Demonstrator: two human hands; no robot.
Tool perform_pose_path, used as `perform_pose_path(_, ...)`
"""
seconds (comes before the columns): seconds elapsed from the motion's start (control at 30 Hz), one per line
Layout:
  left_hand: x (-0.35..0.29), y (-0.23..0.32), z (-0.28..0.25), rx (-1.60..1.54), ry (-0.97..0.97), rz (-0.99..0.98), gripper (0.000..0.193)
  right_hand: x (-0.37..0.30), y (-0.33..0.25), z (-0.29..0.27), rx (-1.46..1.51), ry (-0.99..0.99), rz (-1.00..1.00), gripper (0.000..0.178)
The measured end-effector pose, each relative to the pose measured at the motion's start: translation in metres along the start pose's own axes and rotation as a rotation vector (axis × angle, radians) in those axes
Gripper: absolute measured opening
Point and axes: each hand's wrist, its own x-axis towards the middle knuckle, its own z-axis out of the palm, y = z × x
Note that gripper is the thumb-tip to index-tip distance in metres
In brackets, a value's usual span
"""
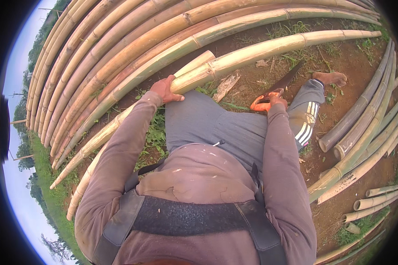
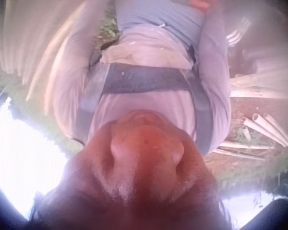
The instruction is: The person measures bamboo poles with a tape measure and cuts them to length using a hand saw. The person handles each pole individually, measures it, marks the cut point, and then saws through the pole.
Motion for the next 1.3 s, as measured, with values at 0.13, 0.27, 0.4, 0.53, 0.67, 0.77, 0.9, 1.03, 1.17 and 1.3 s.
perform_pose_path(0.13, 0.001, 0.008, -0.003, -0.074, -0.014, -0.005, 0.112, -0.011, -0.012, -0.044, 0.678, -0.235, -0.075, 0.028)
perform_pose_path(0.27, 0.001, 0.019, -0.002, 0.014, 0.042, -0.006, 0.111, -0.135, -0.048, -0.092, 0.972, -0.276, -0.367, 0.025)
perform_pose_path(0.4, -0.022, 0.042, -0.024, 0.084, 0.025, 0.023, 0.106, -0.238, -0.054, -0.133, 0.829, -0.150, -0.825, 0.036)
perform_pose_path(0.53, -0.020, 0.059, -0.033, 0.060, 0.052, 0.081, 0.108, -0.246, -0.006, -0.128, 0.689, 0.021, -1.030, 0.042)
perform_pose_path(0.67, -0.006, 0.104, -0.032, 0.023, 0.132, 0.132, 0.109, -0.253, 0.024, -0.135, 0.640, 0.312, -1.071, 0.039)
perform_pose_path(0.77, 0.003, 0.138, -0.030, 0.007, 0.110, 0.080, 0.106, -0.279, 0.027, -0.147, 0.726, 0.001, -1.040, 0.041)
perform_pose_path(0.9, 0.016, 0.157, -0.021, 0.057, 0.110, 0.065, 0.088, -0.275, 0.026, -0.131, 0.509, -0.033, -1.189, 0.039)
perform_pose_path(1.03, 0.011, 0.143, -0.017, 0.062, 0.140, 0.063, 0.083, -0.286, 0.015, -0.106, 0.554, -0.243, -1.201, 0.039)
perform_pose_path(1.17, 0.003, 0.118, -0.024, 0.058, 0.129, 0.053, 0.092, -0.285, 0.009, -0.096, 0.477, -0.309, -1.200, 0.039)
perform_pose_path(1.3, 0.016, 0.078, -0.015, 0.005, 0.114, 0.030, 0.099, -0.288, 0.003, -0.081, 0.450, -0.388, -1.133, 0.042)
